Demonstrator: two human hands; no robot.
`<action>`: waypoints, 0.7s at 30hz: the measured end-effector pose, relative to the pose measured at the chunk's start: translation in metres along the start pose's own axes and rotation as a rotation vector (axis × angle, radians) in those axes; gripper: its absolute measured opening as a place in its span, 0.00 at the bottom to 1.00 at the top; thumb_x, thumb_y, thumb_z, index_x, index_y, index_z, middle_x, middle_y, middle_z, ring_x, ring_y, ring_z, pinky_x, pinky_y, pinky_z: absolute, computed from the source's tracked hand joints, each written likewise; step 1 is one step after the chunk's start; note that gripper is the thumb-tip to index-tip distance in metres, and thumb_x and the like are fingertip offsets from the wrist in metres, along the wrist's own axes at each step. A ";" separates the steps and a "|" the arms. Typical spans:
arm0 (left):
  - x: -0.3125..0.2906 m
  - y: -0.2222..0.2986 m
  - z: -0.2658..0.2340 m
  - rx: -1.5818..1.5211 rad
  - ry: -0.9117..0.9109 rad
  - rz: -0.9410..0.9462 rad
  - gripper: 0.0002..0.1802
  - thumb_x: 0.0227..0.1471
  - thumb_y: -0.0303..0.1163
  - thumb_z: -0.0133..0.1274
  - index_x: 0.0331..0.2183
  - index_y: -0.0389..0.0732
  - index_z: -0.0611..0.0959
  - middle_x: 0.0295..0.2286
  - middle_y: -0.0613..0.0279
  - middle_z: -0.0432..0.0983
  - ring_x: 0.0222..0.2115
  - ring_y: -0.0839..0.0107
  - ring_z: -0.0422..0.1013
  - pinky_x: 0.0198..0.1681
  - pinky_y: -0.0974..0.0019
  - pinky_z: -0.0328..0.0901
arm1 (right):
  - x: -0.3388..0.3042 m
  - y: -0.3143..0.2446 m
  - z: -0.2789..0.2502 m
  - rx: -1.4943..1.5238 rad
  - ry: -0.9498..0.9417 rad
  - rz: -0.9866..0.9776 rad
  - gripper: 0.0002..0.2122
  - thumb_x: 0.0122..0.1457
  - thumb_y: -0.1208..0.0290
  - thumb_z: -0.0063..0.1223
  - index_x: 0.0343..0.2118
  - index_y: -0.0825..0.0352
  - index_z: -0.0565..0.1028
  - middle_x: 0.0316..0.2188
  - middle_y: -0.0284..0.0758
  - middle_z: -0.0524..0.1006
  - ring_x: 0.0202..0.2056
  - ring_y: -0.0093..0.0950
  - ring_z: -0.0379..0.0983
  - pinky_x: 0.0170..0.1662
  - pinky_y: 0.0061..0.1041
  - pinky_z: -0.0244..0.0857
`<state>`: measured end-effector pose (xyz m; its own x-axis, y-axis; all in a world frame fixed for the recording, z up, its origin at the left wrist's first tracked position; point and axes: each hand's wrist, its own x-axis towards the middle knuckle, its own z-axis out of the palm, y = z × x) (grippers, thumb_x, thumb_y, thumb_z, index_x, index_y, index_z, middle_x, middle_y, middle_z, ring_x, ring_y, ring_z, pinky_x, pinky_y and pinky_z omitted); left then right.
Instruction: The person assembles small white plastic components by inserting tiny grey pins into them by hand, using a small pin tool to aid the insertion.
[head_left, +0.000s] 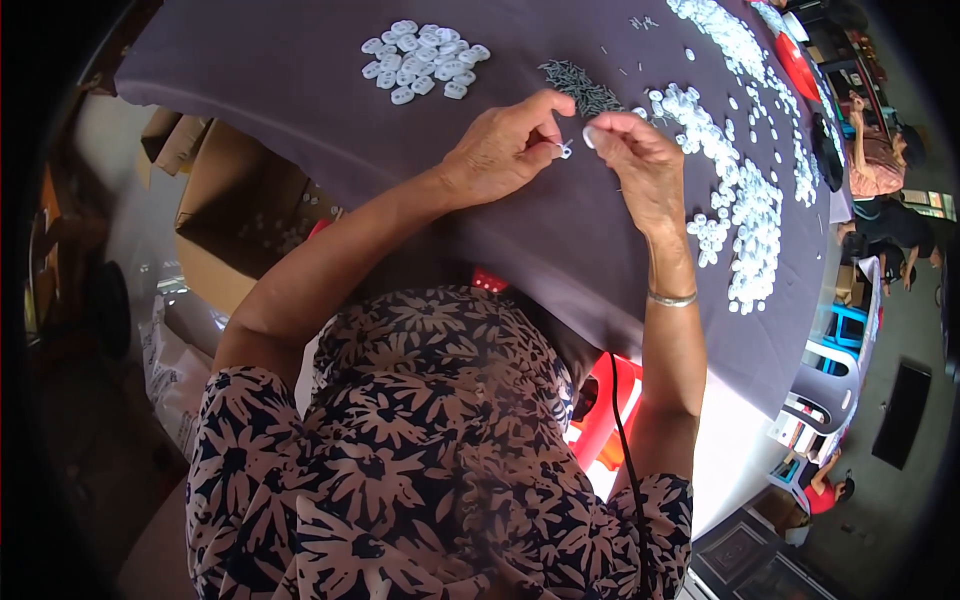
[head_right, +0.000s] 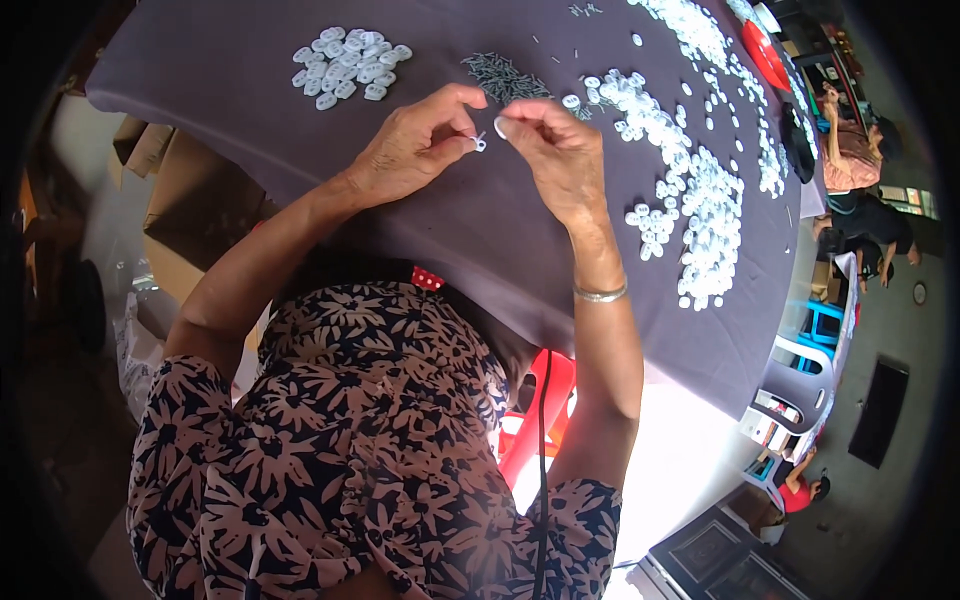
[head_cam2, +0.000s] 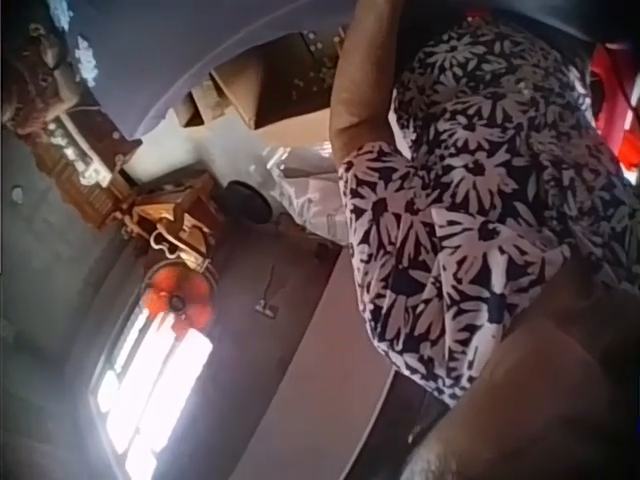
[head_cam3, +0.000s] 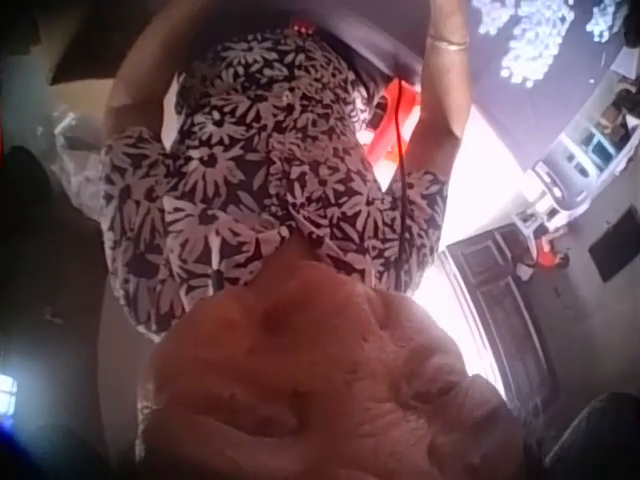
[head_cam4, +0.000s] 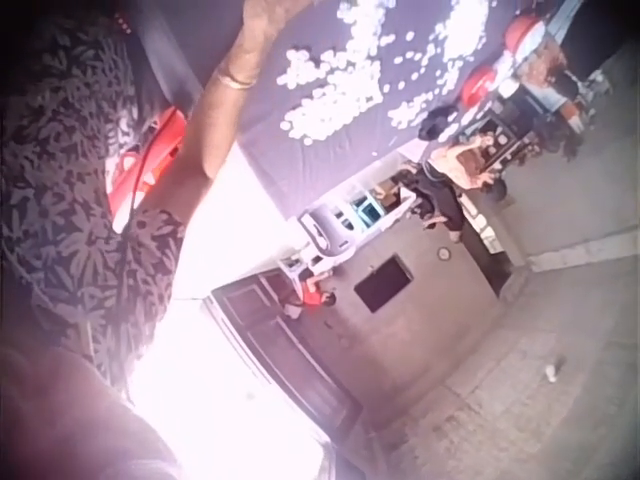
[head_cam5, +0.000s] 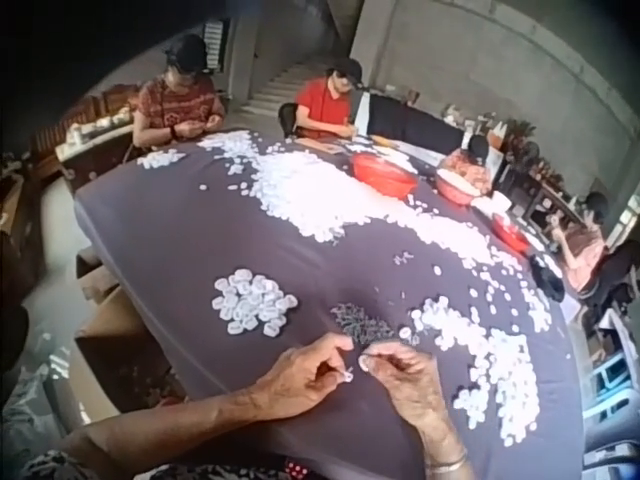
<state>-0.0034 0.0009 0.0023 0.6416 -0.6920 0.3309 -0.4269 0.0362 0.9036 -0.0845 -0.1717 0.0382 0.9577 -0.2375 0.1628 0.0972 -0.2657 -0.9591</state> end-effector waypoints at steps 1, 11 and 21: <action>0.000 0.002 0.000 0.008 -0.023 -0.014 0.21 0.48 0.19 0.51 0.45 0.40 0.69 0.24 0.68 0.71 0.25 0.81 0.67 0.30 0.75 0.64 | 0.004 0.000 0.004 -0.001 0.028 0.030 0.04 0.53 0.78 0.57 0.32 0.67 0.78 0.22 0.21 0.72 0.24 0.10 0.63 0.27 0.11 0.57; 0.001 0.002 -0.001 0.065 0.006 0.033 0.22 0.44 0.21 0.50 0.44 0.41 0.68 0.21 0.63 0.73 0.21 0.67 0.71 0.26 0.65 0.65 | 0.009 0.006 0.009 0.122 -0.002 0.110 0.05 0.53 0.74 0.58 0.33 0.67 0.78 0.24 0.27 0.75 0.24 0.14 0.68 0.28 0.14 0.64; 0.000 0.001 -0.001 0.054 0.028 0.037 0.22 0.44 0.22 0.50 0.44 0.41 0.68 0.21 0.63 0.73 0.21 0.67 0.71 0.27 0.65 0.65 | 0.008 0.010 0.012 0.134 -0.038 0.076 0.05 0.54 0.74 0.57 0.32 0.68 0.77 0.24 0.27 0.75 0.24 0.14 0.68 0.28 0.14 0.64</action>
<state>-0.0037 0.0013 0.0036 0.6420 -0.6708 0.3714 -0.4837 0.0215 0.8750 -0.0731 -0.1654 0.0272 0.9730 -0.2158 0.0823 0.0572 -0.1202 -0.9911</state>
